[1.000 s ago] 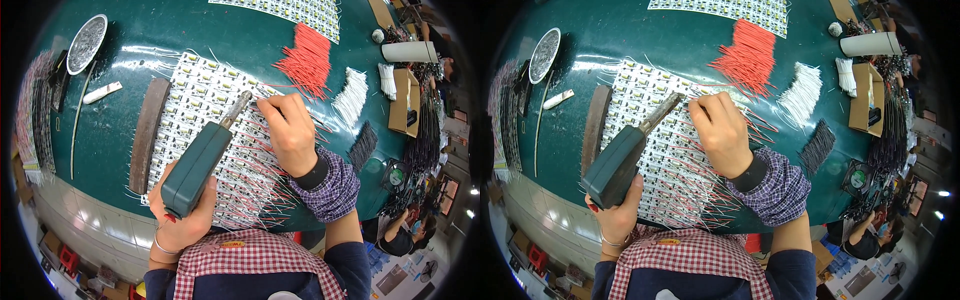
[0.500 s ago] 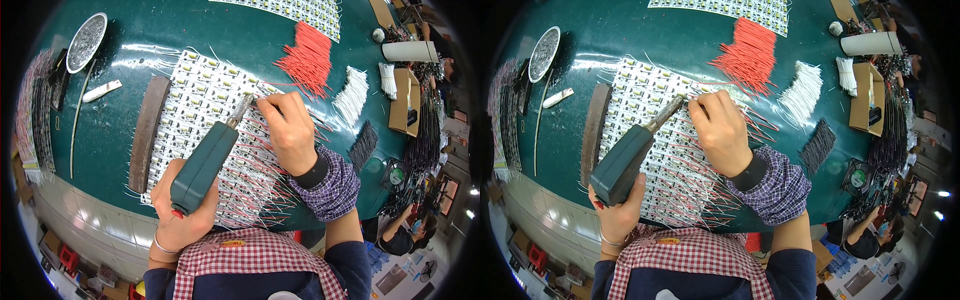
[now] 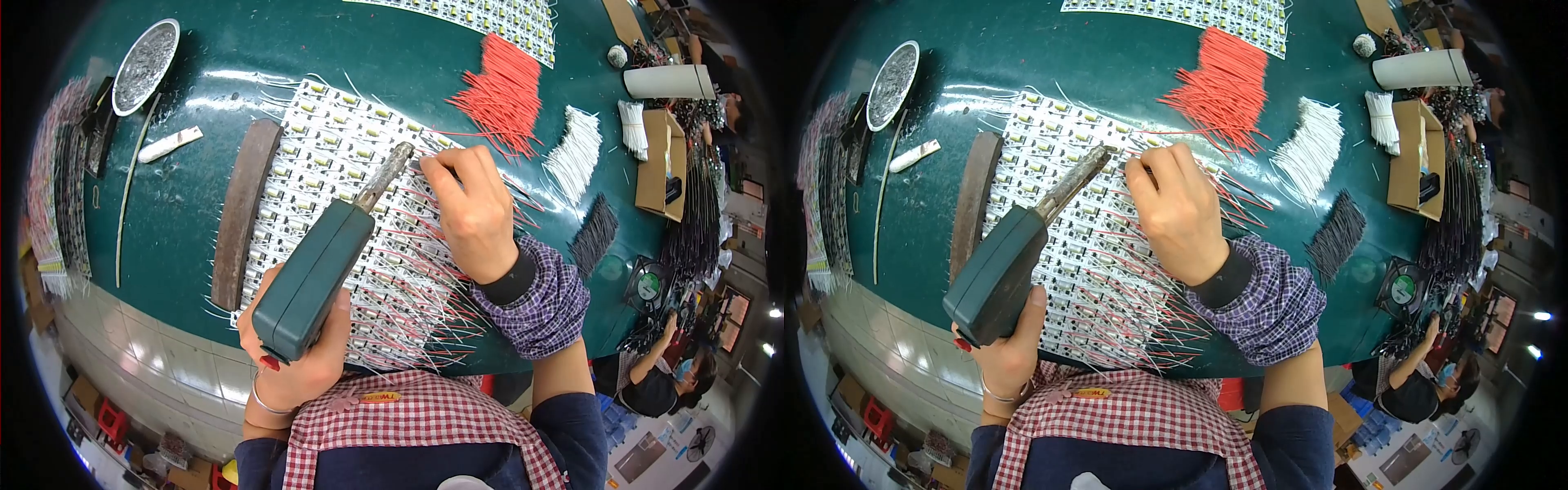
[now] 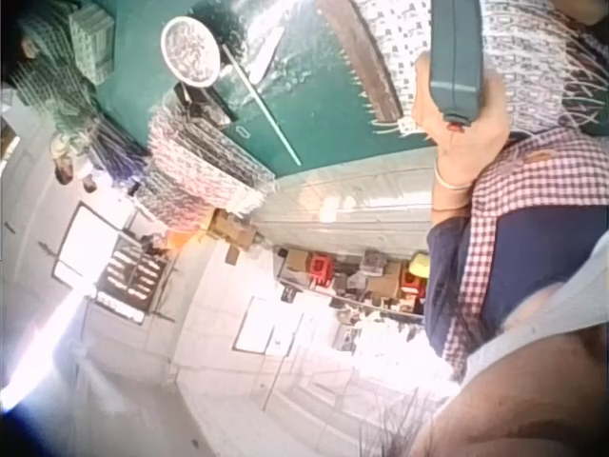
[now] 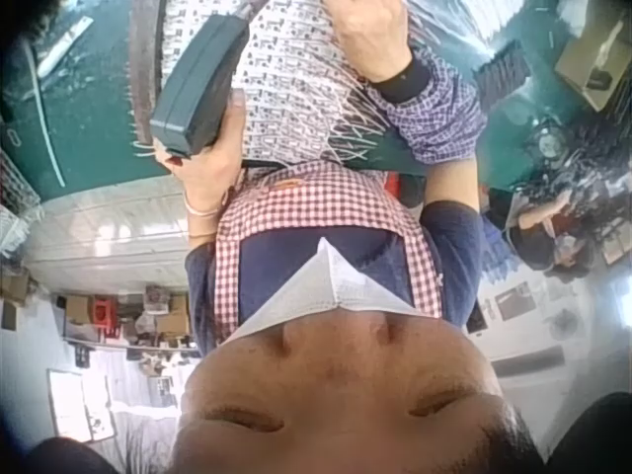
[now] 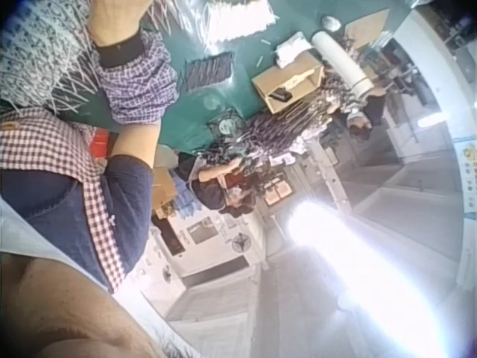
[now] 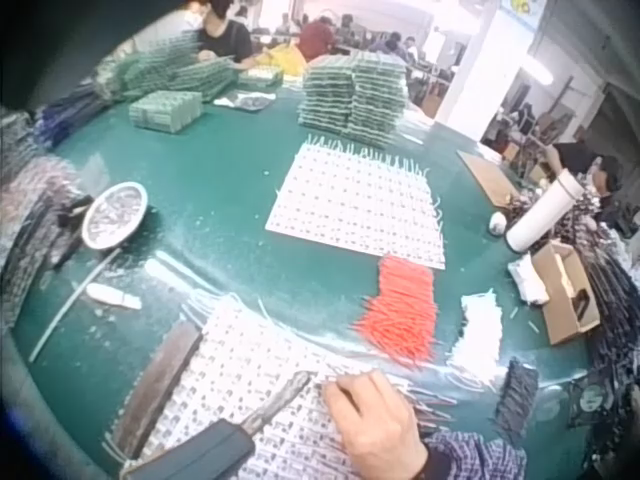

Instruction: The person solders wires onto a circuit board sheet using a soldering iron, presses and aligns the rows of components using a thin rod, and solders additional wires onto the board.

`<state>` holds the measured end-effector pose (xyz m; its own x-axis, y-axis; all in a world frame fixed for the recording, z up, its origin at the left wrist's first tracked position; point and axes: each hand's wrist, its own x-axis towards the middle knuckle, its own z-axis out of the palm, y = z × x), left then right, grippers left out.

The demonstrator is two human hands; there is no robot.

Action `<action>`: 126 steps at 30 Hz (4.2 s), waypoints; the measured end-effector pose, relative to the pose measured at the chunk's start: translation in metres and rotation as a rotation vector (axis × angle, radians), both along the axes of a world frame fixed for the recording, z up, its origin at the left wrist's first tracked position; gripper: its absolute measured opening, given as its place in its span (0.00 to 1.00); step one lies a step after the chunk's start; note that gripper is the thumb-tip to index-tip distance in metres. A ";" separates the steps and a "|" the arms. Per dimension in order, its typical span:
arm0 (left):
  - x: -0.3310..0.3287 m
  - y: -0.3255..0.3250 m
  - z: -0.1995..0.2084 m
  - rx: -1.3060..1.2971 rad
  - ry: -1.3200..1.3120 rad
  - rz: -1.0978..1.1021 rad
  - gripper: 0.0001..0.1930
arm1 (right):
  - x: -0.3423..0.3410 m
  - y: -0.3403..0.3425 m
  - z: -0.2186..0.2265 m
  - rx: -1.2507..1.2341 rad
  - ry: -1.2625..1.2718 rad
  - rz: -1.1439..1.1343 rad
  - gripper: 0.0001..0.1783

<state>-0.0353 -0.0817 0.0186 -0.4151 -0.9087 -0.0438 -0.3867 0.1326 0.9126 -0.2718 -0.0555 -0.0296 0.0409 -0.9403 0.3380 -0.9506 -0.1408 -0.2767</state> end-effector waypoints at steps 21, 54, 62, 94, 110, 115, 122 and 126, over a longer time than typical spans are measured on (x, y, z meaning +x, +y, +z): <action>0.009 0.011 0.000 0.074 0.028 0.046 0.10 | 0.009 0.014 -0.001 -0.035 -0.065 0.032 0.16; 0.014 0.017 0.004 -0.030 -0.025 0.007 0.10 | 0.011 0.017 0.001 -0.055 -0.021 0.021 0.16; 0.021 0.020 0.002 -0.023 -0.028 0.002 0.10 | 0.022 0.027 0.002 -0.044 -0.098 0.047 0.17; 0.030 0.030 0.003 -0.076 -0.057 -0.005 0.08 | 0.027 0.029 0.001 -0.006 -0.127 0.029 0.21; 0.041 0.041 0.000 0.053 -0.012 0.054 0.11 | 0.034 0.039 0.000 -0.058 -0.113 0.078 0.18; 0.043 0.043 0.000 0.052 -0.011 0.057 0.11 | 0.039 0.039 0.002 -0.037 -0.123 0.064 0.20; 0.041 0.040 0.000 -0.007 -0.016 0.024 0.10 | 0.040 0.040 0.001 -0.020 -0.144 0.046 0.23; 0.040 0.041 -0.001 -0.007 -0.009 0.017 0.09 | 0.039 0.040 0.000 -0.013 -0.141 0.046 0.23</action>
<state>0.0046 -0.0409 0.0176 -0.3995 -0.9158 -0.0406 -0.3967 0.1328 0.9083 -0.2329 -0.0155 -0.0293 0.0350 -0.9339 0.3559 -0.8950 -0.1878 -0.4047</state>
